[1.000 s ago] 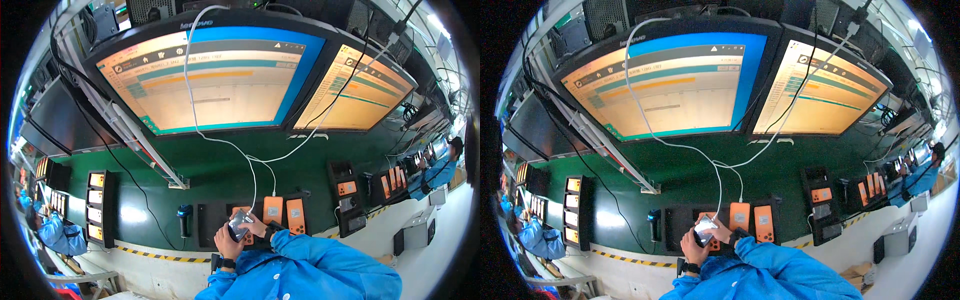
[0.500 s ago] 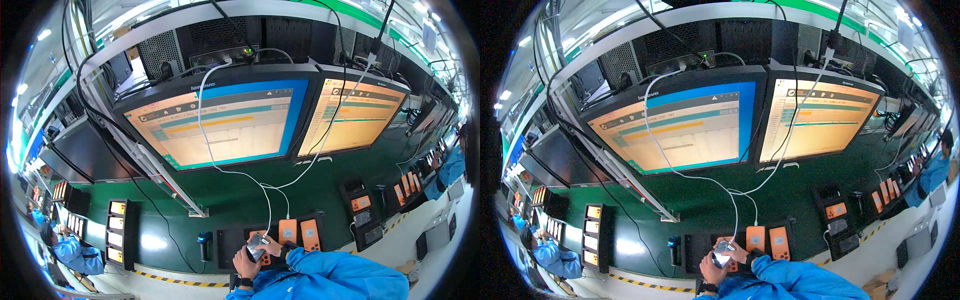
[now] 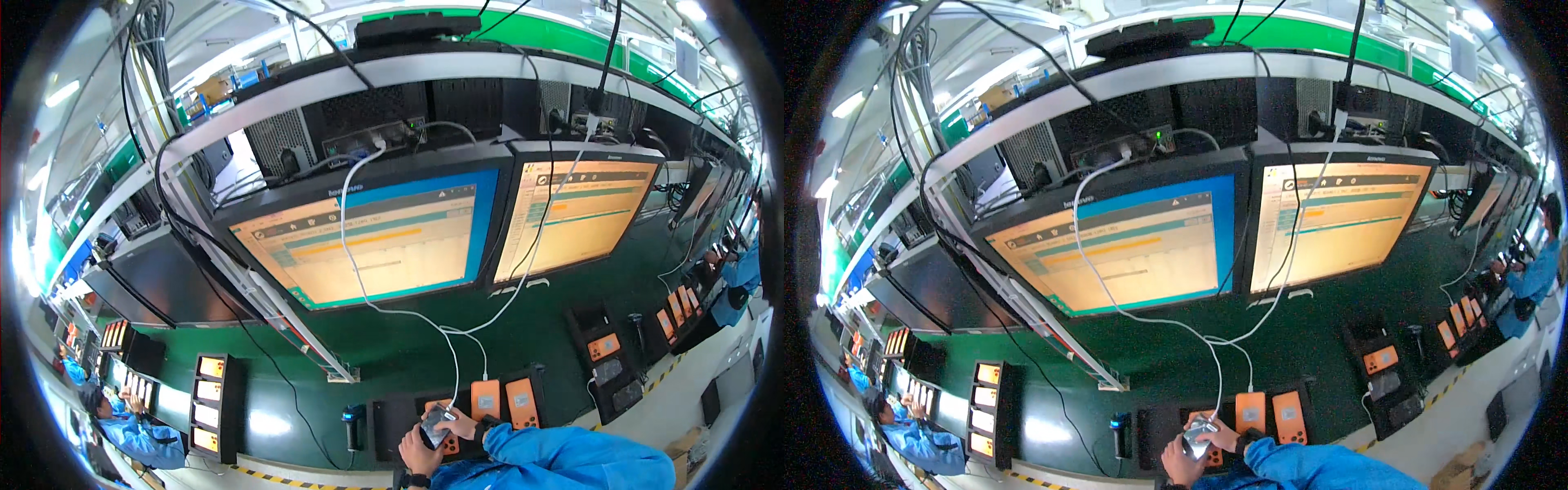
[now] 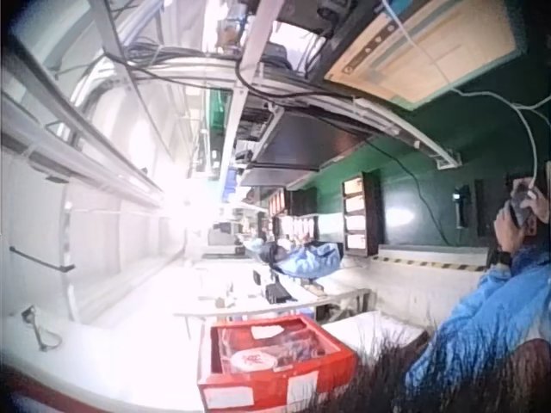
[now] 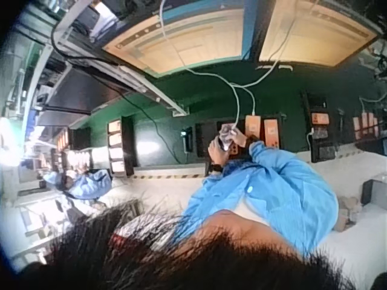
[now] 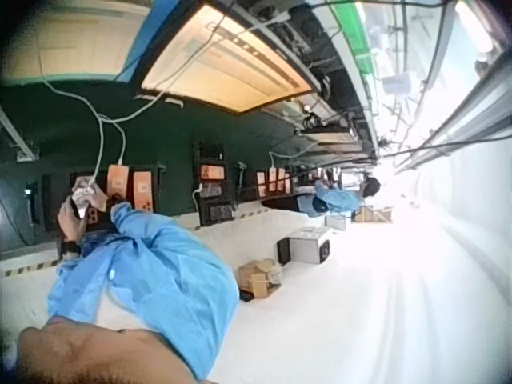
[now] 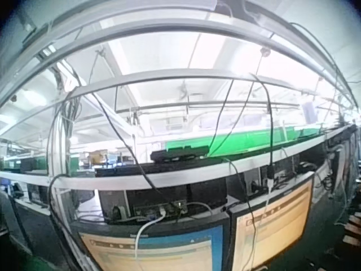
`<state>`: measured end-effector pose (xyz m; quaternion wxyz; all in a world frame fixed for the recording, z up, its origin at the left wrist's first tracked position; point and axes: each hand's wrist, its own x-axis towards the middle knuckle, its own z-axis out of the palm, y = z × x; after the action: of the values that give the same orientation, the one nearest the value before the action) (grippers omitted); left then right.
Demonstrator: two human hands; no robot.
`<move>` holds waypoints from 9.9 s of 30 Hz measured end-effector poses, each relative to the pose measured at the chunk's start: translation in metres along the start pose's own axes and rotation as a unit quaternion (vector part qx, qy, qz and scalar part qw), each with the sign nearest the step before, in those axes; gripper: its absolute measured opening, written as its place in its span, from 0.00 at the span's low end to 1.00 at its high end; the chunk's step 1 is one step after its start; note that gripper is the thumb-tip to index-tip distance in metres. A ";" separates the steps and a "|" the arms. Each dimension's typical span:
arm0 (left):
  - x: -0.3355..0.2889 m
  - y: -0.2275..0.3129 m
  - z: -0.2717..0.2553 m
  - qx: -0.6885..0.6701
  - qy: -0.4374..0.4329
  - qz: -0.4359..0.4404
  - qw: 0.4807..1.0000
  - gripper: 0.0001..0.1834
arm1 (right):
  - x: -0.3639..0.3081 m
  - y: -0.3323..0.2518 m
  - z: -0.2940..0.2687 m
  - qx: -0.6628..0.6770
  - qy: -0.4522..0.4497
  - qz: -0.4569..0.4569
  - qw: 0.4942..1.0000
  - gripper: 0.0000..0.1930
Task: Scanning barcodes and connecting handheld electronic devices to test cables at an industrial workstation.
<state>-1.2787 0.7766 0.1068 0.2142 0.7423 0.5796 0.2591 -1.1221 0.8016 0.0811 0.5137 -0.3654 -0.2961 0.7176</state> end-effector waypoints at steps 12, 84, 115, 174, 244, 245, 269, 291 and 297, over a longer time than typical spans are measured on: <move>-0.007 -0.008 0.012 0.005 0.071 0.050 0.996 0.37 | 0.004 0.009 -0.008 -0.001 -0.007 0.012 1.000 0.24; -0.012 -0.001 0.002 -0.050 0.086 0.026 0.995 0.40 | -0.005 0.021 -0.035 -0.209 0.039 0.062 0.975 0.12; -0.004 -0.038 -0.022 -0.263 -0.029 0.069 0.962 0.39 | -0.016 0.012 0.082 -0.267 0.242 -0.160 0.919 0.08; 0.000 -0.018 -0.054 -0.420 -0.059 0.142 0.894 0.33 | -0.002 0.026 0.116 -0.225 0.339 -0.383 0.830 0.15; -0.038 -0.111 -0.194 -0.125 -0.307 0.121 0.936 0.18 | 0.011 0.013 0.111 -0.181 0.220 -0.220 0.933 0.24; -0.055 -0.149 -0.181 -0.106 -0.303 0.075 0.944 0.18 | 0.012 0.014 0.112 -0.196 0.230 -0.209 0.930 0.24; -0.012 -0.043 -0.243 -0.310 -0.271 0.197 0.890 0.14 | 0.012 0.016 0.114 -0.214 0.212 -0.203 0.932 0.23; 0.010 0.099 -0.270 -0.594 -0.217 0.321 0.705 0.12 | 0.002 0.019 0.111 -0.226 0.207 -0.222 0.926 0.23; 0.011 0.105 -0.263 -0.622 -0.216 0.312 0.685 0.12 | 0.003 0.016 0.110 -0.233 0.209 -0.229 0.922 0.21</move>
<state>-1.3648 0.7669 0.3768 0.6529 0.6120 -0.0420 0.4443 -1.2222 0.7943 0.1289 0.6146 -0.5387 -0.4161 0.3986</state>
